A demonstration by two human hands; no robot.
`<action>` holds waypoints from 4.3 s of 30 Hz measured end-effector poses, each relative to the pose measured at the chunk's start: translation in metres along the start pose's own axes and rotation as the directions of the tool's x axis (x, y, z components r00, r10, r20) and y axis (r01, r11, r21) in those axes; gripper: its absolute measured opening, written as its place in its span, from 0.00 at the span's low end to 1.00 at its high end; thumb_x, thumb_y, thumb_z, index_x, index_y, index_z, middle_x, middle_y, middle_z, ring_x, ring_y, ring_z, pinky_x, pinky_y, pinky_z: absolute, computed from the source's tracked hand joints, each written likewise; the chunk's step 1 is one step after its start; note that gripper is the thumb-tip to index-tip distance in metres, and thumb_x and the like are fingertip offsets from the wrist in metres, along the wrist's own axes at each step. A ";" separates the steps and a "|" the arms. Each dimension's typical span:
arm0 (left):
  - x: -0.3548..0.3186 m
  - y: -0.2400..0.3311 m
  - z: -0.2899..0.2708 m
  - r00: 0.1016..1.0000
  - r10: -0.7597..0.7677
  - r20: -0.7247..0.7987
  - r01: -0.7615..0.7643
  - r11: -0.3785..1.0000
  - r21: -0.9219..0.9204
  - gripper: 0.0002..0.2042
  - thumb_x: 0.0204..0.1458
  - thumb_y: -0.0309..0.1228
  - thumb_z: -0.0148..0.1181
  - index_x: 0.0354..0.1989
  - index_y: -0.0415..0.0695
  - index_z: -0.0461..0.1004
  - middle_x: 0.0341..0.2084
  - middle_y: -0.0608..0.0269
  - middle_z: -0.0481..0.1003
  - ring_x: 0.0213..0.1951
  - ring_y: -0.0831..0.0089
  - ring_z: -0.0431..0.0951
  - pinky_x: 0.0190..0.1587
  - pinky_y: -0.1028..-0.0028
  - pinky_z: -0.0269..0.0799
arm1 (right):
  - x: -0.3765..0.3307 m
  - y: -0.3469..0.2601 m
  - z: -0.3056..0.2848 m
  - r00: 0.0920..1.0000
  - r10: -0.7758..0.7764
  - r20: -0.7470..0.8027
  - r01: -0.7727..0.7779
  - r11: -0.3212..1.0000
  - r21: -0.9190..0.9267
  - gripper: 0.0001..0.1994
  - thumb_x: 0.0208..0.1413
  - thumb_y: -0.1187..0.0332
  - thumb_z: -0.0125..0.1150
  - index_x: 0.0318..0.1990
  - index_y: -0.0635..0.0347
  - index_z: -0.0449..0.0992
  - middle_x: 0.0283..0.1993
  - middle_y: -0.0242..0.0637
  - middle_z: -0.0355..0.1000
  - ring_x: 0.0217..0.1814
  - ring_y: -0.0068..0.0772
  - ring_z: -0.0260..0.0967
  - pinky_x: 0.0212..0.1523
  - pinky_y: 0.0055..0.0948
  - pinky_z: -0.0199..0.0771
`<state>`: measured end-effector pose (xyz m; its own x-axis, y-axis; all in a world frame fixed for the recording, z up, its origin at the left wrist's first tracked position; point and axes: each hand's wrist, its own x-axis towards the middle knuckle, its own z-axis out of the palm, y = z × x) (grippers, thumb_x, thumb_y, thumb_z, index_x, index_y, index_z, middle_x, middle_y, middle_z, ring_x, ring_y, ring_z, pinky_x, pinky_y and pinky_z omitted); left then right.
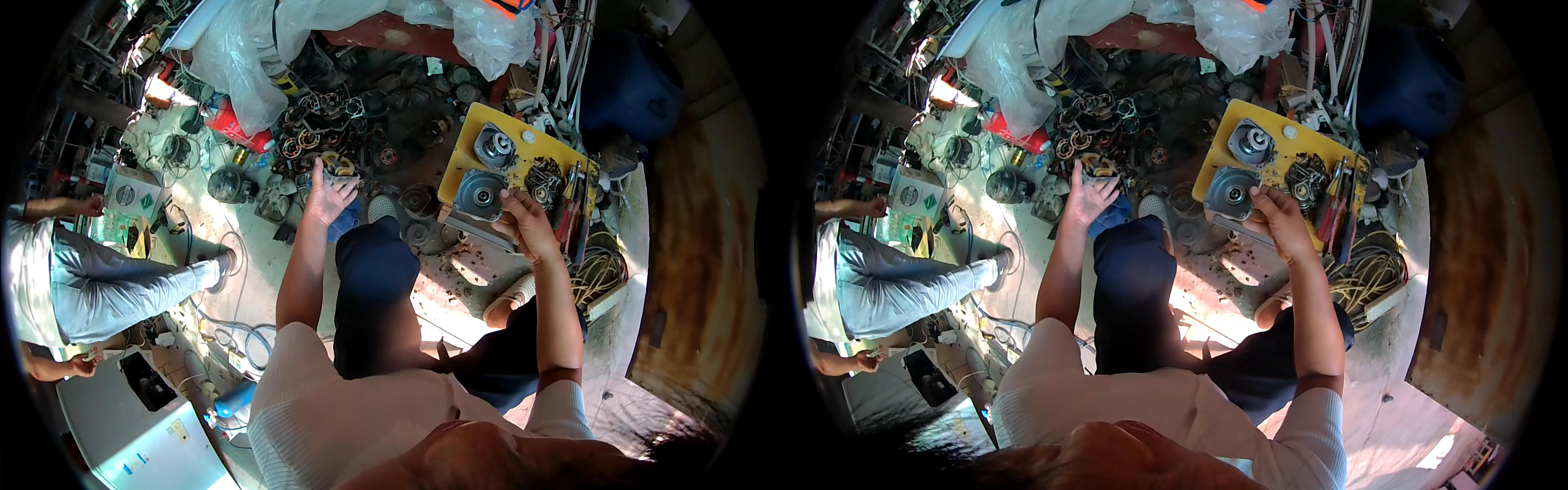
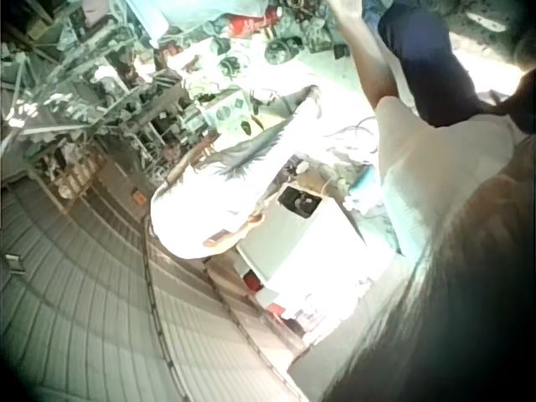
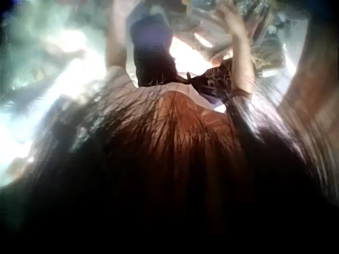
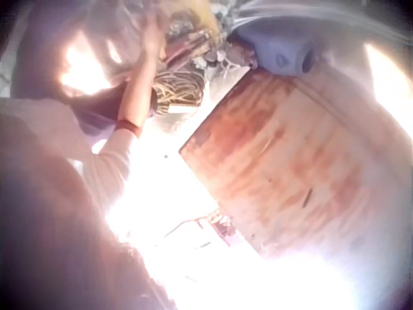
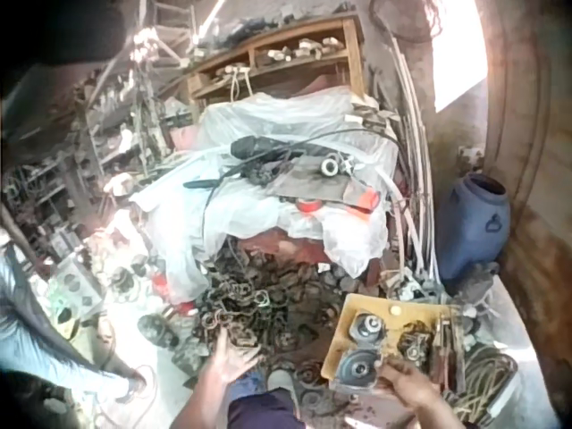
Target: The person unscrews and removes components from a small motor using a screwdriver.
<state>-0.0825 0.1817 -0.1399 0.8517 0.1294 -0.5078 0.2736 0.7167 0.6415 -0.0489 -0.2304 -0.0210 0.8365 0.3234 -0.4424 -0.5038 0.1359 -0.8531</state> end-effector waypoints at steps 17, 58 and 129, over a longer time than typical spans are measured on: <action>0.065 -0.069 -0.126 0.852 -0.184 -0.489 0.119 0.980 -0.162 0.50 0.43 0.72 0.55 0.71 0.56 0.49 0.70 0.64 0.53 0.69 0.57 0.54 0.67 0.45 0.43 | 0.007 0.012 0.012 0.998 0.046 -0.045 -0.049 0.997 -0.059 0.12 0.62 0.58 0.60 0.37 0.58 0.73 0.24 0.22 0.61 0.26 0.12 0.63 0.35 0.17 0.79; -0.029 -0.077 0.259 0.699 -0.022 0.715 -0.291 0.904 0.312 0.44 0.49 0.63 0.57 0.68 0.46 0.54 0.64 0.60 0.62 0.65 0.66 0.60 0.67 0.56 0.51 | 0.005 -0.016 -0.025 0.988 -0.125 0.094 0.090 0.947 0.307 0.19 0.62 0.54 0.58 0.49 0.59 0.72 0.44 0.32 0.75 0.44 0.29 0.77 0.42 0.25 0.80; -0.029 -0.019 0.238 0.692 0.152 0.705 -0.236 0.971 0.022 0.36 0.56 0.56 0.54 0.61 0.36 0.62 0.51 0.50 0.73 0.52 0.57 0.77 0.56 0.64 0.71 | -0.057 -0.016 -0.009 0.935 -0.072 0.348 0.013 0.986 0.169 0.23 0.65 0.72 0.49 0.68 0.57 0.61 0.34 0.30 0.67 0.29 0.20 0.66 0.24 0.15 0.62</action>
<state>-0.0058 0.0018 -0.0007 0.9466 -0.2845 0.1518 0.0743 0.6505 0.7559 -0.0867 -0.2593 0.0154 0.7434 0.6180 -0.2557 -0.5216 0.2965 -0.8000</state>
